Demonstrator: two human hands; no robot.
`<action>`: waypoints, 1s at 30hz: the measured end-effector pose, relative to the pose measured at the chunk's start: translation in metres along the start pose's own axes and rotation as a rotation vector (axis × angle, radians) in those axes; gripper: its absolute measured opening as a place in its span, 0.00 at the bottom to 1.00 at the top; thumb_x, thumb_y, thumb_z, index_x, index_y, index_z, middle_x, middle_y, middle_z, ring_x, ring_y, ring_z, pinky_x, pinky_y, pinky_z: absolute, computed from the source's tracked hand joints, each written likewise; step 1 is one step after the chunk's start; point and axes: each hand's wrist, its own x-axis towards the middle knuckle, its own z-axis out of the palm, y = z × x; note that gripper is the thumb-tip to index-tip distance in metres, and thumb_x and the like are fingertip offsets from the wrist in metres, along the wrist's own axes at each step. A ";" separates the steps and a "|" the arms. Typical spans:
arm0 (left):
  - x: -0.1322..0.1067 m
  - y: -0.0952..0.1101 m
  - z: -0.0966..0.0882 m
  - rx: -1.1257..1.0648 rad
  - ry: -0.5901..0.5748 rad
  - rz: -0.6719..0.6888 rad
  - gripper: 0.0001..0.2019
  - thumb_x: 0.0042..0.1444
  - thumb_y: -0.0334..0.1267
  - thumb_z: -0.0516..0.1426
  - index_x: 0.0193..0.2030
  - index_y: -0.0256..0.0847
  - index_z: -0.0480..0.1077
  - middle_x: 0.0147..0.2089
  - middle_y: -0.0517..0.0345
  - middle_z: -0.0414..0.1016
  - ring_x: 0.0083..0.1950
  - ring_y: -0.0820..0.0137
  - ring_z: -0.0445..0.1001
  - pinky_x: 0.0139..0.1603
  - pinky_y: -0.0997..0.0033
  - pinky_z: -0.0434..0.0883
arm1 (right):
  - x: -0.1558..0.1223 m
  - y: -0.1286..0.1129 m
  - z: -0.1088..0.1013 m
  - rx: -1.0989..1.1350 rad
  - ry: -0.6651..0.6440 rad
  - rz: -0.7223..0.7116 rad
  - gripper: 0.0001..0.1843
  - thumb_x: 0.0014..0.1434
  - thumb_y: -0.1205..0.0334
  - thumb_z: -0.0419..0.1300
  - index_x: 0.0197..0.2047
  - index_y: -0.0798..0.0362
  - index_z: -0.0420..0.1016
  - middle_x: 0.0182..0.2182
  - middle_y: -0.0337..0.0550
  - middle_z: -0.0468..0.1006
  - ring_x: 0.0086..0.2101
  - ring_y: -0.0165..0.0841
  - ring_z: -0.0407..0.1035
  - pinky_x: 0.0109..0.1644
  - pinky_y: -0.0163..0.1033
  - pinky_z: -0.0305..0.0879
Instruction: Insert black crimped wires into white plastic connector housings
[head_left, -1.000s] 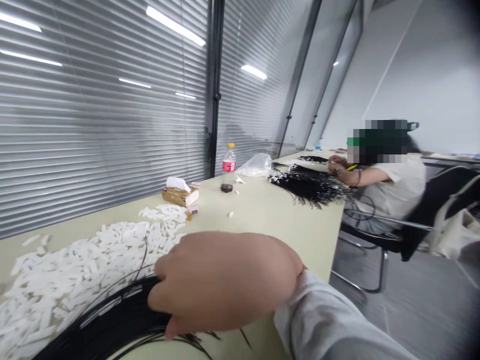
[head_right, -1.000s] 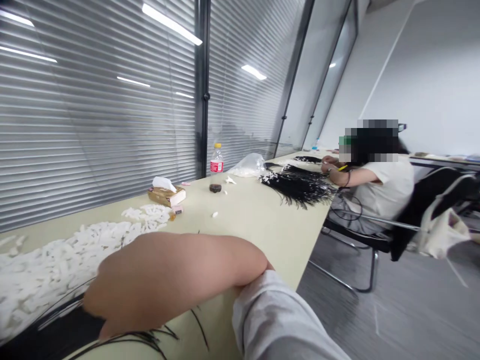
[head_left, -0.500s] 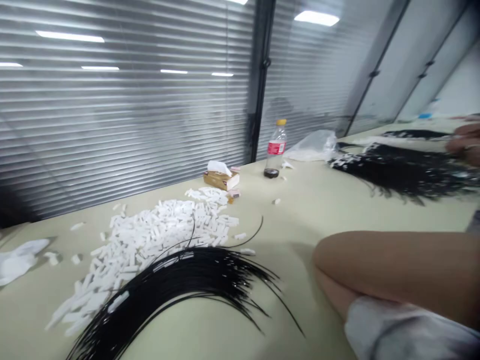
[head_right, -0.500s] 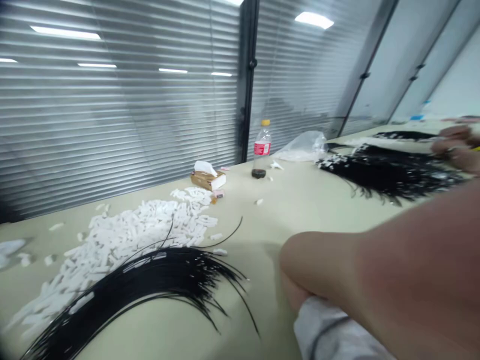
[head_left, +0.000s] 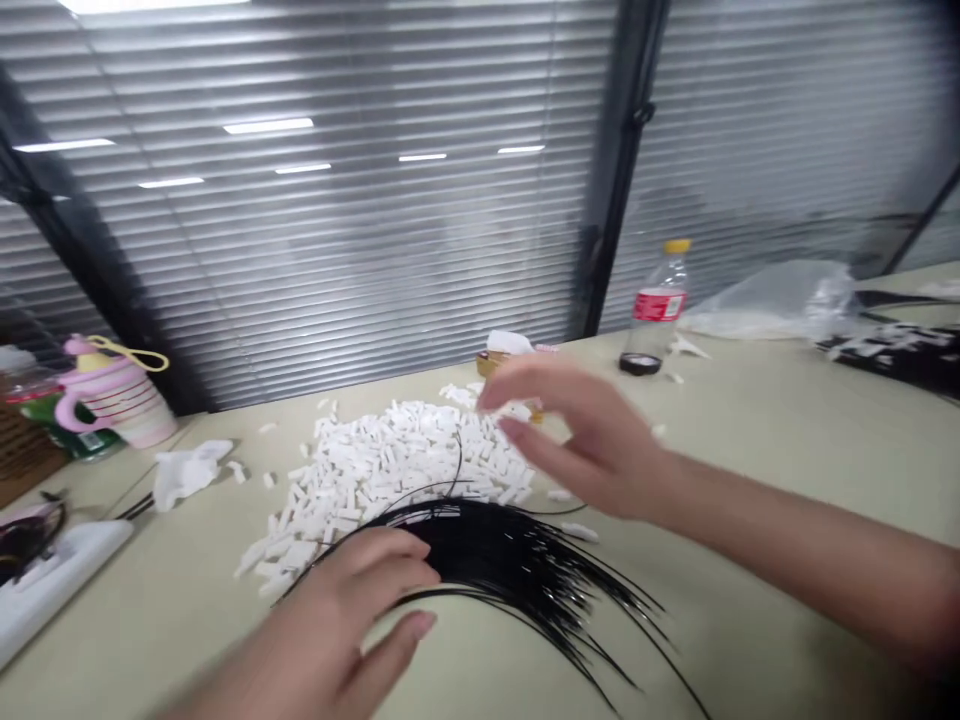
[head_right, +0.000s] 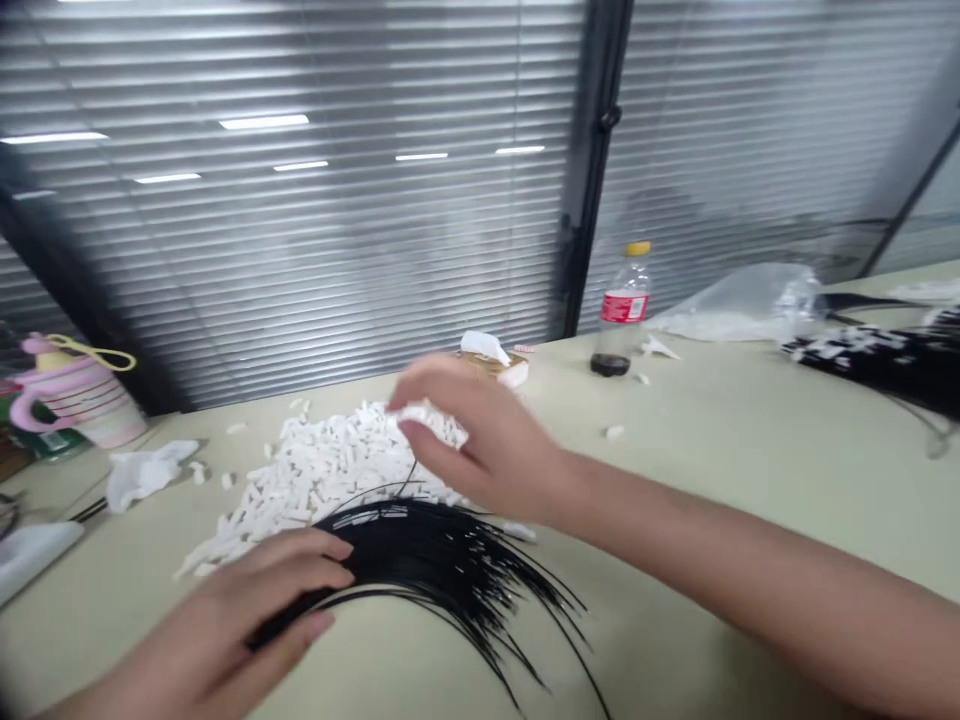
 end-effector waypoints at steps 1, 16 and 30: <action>0.004 0.002 0.004 0.000 -0.079 0.046 0.08 0.58 0.35 0.54 0.44 0.44 0.71 0.46 0.55 0.74 0.45 0.67 0.74 0.47 0.69 0.74 | -0.005 0.004 0.009 -0.004 -0.045 -0.027 0.10 0.62 0.62 0.50 0.44 0.52 0.69 0.40 0.46 0.75 0.41 0.33 0.68 0.45 0.41 0.68; -0.008 -0.019 0.055 0.180 -0.059 0.105 0.23 0.56 0.51 0.54 0.57 0.46 0.66 0.57 0.50 0.71 0.55 0.55 0.71 0.51 0.56 0.73 | -0.057 0.080 -0.021 -0.098 -0.578 0.404 0.13 0.62 0.55 0.54 0.41 0.56 0.71 0.37 0.42 0.74 0.35 0.30 0.69 0.41 0.41 0.68; -0.005 0.002 0.065 0.075 -0.179 0.380 0.25 0.57 0.47 0.53 0.61 0.46 0.60 0.63 0.50 0.64 0.61 0.53 0.63 0.58 0.49 0.66 | -0.069 0.062 0.009 0.329 -0.345 0.679 0.11 0.59 0.57 0.57 0.36 0.57 0.69 0.31 0.38 0.72 0.32 0.29 0.68 0.38 0.40 0.67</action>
